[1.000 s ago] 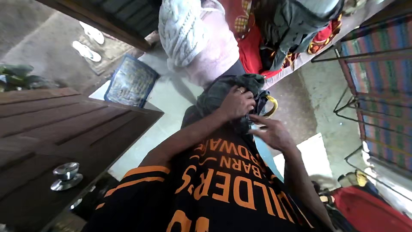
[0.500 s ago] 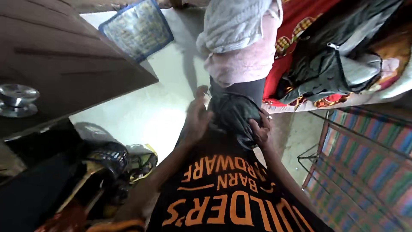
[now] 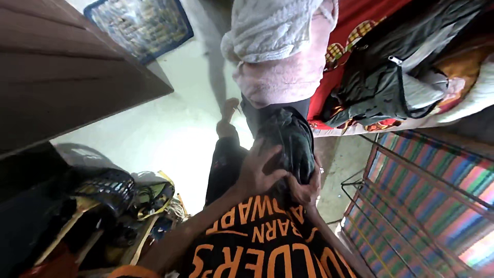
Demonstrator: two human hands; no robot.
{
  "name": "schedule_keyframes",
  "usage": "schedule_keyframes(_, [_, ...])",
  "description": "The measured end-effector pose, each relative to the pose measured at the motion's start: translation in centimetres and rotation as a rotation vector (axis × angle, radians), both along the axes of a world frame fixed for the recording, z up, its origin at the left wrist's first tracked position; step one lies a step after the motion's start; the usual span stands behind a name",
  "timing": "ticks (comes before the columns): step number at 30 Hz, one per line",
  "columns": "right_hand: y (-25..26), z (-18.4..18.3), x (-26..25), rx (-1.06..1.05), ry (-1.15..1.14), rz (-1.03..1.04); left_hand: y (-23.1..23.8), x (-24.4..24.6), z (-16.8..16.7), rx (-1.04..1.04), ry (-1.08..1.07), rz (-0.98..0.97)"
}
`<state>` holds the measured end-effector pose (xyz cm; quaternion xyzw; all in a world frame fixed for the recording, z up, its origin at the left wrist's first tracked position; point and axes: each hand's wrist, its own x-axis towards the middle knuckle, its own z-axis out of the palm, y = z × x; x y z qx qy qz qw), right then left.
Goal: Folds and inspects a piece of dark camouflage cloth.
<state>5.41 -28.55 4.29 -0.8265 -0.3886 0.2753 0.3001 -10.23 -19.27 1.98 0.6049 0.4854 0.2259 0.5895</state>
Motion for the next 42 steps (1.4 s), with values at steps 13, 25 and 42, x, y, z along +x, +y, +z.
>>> schedule_keyframes(13, [-2.6,-2.7,4.8,-0.154,0.193,0.55,-5.3,2.7,-1.8,0.315,0.224,-0.119])
schedule_keyframes(25, [-0.9,-0.1,10.0,-0.732,0.277,0.263,-4.2,5.4,-3.5,0.497,0.443,-0.106])
schedule_keyframes(42, [3.7,-2.5,5.9,-0.345,-0.211,0.443,4.7,-1.4,-2.9,-0.244,-0.034,0.027])
